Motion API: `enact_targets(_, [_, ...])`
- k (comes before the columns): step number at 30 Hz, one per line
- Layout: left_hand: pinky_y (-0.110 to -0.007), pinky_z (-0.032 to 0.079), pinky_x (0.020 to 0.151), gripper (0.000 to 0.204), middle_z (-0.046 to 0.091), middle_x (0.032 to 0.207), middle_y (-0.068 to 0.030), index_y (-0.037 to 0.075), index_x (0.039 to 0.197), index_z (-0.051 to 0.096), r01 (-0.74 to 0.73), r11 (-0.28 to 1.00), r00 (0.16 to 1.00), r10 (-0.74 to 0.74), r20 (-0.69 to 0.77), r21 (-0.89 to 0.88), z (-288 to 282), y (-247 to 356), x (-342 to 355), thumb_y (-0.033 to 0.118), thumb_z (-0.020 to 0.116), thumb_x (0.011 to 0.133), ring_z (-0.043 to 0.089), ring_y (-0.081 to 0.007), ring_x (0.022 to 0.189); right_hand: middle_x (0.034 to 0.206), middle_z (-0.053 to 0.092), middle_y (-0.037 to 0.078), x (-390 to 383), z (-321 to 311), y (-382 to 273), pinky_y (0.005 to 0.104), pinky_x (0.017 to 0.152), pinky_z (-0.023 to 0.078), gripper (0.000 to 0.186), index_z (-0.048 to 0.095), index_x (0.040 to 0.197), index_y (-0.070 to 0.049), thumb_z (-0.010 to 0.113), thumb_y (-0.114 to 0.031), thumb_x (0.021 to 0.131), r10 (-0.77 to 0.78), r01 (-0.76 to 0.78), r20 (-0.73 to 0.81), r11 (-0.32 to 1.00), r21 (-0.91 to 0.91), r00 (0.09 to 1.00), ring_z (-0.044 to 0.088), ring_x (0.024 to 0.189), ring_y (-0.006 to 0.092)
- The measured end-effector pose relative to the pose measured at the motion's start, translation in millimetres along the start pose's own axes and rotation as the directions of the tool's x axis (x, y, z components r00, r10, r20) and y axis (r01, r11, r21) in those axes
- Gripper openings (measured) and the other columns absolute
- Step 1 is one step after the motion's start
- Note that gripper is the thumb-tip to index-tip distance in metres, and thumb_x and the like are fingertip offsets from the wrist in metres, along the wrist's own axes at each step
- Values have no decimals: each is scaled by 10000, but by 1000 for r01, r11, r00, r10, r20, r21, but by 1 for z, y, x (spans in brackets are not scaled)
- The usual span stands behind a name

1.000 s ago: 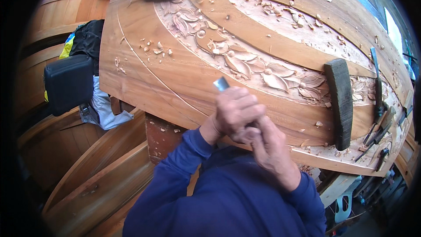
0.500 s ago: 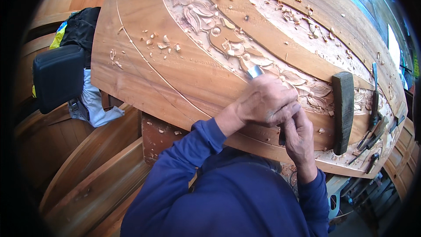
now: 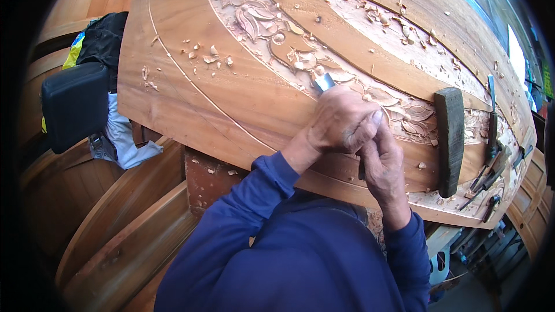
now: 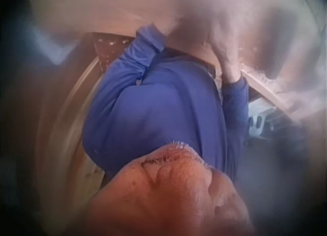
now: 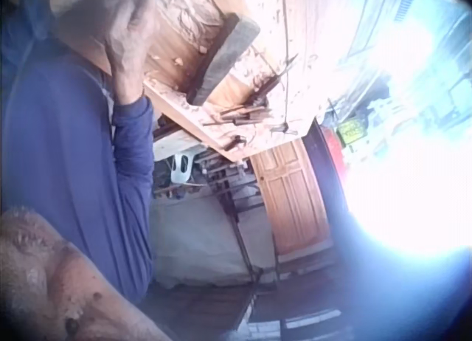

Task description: The person carves floral patterns into a large curved wooden panel using chisels and a mallet.

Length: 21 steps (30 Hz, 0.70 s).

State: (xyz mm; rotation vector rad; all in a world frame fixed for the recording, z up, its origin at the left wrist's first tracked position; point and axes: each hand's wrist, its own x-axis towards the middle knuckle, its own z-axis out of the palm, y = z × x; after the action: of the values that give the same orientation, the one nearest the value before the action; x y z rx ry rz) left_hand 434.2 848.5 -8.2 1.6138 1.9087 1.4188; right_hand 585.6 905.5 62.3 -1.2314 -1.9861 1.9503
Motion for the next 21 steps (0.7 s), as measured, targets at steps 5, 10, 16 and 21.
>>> enact_targets(5, [-465, 433, 568, 308, 514, 572, -128, 124, 712, 608, -3, 991, 1000, -1, -31, -135, -3, -2, 0, 313, 543, 946, 562, -344, 544, 734, 616, 51, 0, -4, -31, 297, 574, 481, 194, 645, 1228, -16, 550, -104, 1083, 74, -67, 59, 991, -112, 996, 581, 625, 100])
enact_targets(10, [-461, 435, 551, 309, 515, 572, -129, 126, 706, 595, -16, 986, 999, 11, -32, -163, -9, 0, 2, 303, 530, 951, 569, -347, 539, 708, 574, -2, -6, 8, -46, 267, 484, 420, 195, 640, 1218, -29, 514, -130, 1107, 209, -209, 26, 977, 30, 978, 518, 542, 54])
enact_targets(16, [-437, 422, 536, 290, 490, 548, -102, 119, 702, 604, 33, 958, 999, -38, -10, -286, -15, -3, 2, 294, 509, 913, 534, -320, 512, 719, 563, -14, 0, 15, -63, 257, 490, 385, 191, 614, 1214, -6, 506, -130, 1116, 283, -283, 23, 958, 40, 959, 473, 559, 40])
enact_targets(21, [-450, 424, 537, 270, 475, 539, -105, 124, 701, 613, 58, 955, 998, -47, 44, -291, -21, -4, 2, 305, 528, 884, 521, -324, 500, 767, 562, -9, -5, 26, -56, 239, 523, 361, 151, 582, 1173, 5, 470, -83, 1123, 254, -252, -3, 962, 104, 967, 449, 622, 36])
